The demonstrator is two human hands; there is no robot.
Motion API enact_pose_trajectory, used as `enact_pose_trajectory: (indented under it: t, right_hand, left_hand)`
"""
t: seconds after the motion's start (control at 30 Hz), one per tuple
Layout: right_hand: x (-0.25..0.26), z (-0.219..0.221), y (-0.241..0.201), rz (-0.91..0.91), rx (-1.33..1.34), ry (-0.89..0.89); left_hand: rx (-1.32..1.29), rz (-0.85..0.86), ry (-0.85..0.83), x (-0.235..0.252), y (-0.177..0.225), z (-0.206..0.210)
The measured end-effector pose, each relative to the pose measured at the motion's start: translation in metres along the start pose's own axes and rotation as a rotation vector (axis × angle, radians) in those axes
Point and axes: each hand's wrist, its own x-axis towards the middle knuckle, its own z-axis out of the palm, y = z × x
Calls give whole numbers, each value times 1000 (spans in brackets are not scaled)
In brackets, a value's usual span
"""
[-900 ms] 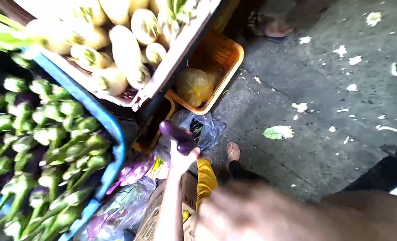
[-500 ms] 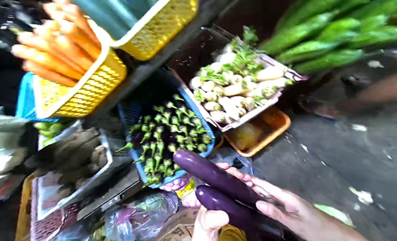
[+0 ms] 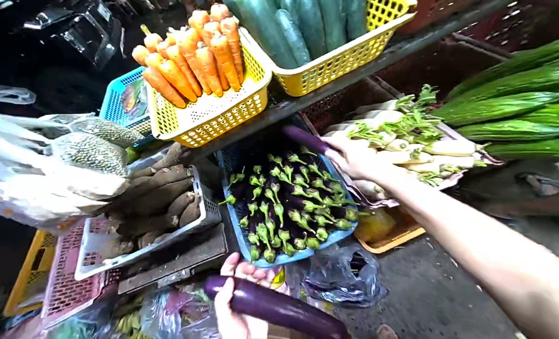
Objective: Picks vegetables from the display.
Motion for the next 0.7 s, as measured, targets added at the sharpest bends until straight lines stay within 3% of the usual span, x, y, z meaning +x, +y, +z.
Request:
enact_pose_trajectory:
  t: [0.1,0.2,0.33,0.5,0.57,0.63,0.67,0.7]
  right_hand:
    - [88,14,-6,128,-139,-80]
    - [141,43,-13,283,-206,-123]
    - [164,71,-26,385,-345,-255]
    - [188,74,-15,384,-328,-286]
    - [179,68,-23,324,-327,-223]
    - [130,60,-48,88,-193,-119]
    - [93,56,-63,-80,-70,-144]
    - [50,48,-80,-219,78,-298]
  left_hand:
    - [-21,81,33,7,23,-33]
    - [-147,105,25,10,38,-61]
    - [-271,82,62,9,51,-78]
    - [-303,42,68,22,52,-76]
    - [-327,31,87,35,47,-64]
    - [-316,73,117,52,40,-49]
    - [-314,103,139,61,36,-40]
    - [-306,127,166,70,32,-31]
